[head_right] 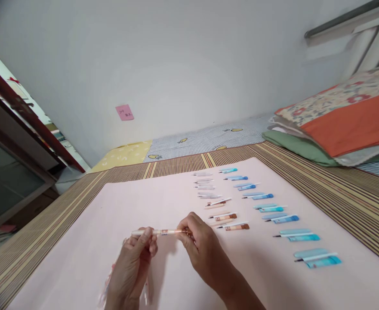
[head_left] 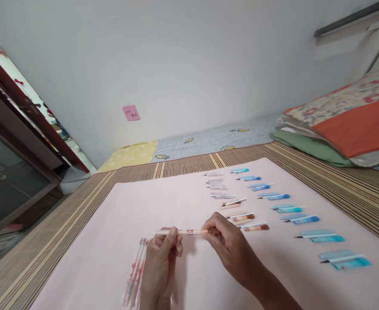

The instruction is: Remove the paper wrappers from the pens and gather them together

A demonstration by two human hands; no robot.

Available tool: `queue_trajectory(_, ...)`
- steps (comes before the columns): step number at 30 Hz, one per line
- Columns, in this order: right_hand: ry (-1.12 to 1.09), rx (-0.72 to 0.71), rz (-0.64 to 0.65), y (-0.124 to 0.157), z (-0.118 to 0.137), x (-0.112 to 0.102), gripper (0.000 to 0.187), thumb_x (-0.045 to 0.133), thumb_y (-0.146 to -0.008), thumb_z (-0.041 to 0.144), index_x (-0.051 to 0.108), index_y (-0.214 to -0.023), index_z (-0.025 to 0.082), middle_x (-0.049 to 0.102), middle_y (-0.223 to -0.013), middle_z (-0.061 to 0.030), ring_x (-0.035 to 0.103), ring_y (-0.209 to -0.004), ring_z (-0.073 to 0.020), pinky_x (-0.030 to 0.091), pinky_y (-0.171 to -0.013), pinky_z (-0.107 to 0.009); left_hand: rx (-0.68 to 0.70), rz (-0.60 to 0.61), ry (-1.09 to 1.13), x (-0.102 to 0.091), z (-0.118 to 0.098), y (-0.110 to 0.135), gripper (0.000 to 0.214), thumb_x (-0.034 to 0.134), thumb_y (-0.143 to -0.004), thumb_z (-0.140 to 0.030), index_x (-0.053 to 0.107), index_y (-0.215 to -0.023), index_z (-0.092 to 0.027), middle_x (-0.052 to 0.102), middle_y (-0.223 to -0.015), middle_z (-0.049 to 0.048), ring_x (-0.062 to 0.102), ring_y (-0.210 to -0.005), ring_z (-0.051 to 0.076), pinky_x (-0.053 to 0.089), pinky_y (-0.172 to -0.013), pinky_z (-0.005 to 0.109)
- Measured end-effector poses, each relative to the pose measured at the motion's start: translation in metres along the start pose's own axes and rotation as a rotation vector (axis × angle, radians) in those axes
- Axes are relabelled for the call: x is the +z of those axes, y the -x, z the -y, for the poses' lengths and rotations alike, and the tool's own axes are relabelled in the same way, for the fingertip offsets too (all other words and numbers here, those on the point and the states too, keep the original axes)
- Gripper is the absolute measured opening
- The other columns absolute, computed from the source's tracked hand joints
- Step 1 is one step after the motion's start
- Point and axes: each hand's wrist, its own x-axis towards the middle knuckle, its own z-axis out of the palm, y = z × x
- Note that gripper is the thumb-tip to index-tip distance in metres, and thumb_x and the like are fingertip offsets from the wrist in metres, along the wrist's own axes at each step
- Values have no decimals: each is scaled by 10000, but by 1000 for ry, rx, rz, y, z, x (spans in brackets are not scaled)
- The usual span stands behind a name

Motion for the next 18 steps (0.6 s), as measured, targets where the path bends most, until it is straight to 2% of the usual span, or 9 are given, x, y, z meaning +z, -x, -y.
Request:
queue_trajectory(4,20,78,35,1,-4,-2,215,461,-994,317,514,-810,219,499,-720,37,466,-646,-134,352,-606,-258,30,50,-73,1,-2,2,229,836,-674,-316,703,-668,-130,622,-642,9,488,-530,78,392,-518,198)
queue_trajectory(9,9,200,113,1,-6,-6,349,384,-1017,394,434,-718,221,410,-645,47,401,-619,-137,305,-585,-270,63,105,-93,3,-5,6,206,825,-698,-320,751,-790,-151,614,-628,2,521,-621,104,434,-633,214)
queue_trajectory(12,-33,222,156,2,-6,-2,383,360,-1020,435,424,-710,218,363,-631,52,365,-608,-133,286,-575,-270,32,123,-53,3,-6,7,256,847,-665,-310,765,-855,-159,627,-668,10,543,-680,120,462,-713,235)
queue_trajectory(15,-85,238,137,1,-4,3,400,352,-1021,456,398,-702,218,338,-641,56,346,-615,-128,283,-575,-263,19,124,-34,3,-6,6,288,842,-673,-313,772,-904,-156,640,-693,21,555,-712,129,478,-770,256)
queue_trajectory(18,-91,235,127,1,1,5,368,377,-1017,458,428,-742,218,347,-650,62,348,-615,-123,289,-574,-252,36,92,-18,4,-4,5,269,822,-704,-319,771,-911,-154,644,-701,22,553,-706,123,481,-765,252)
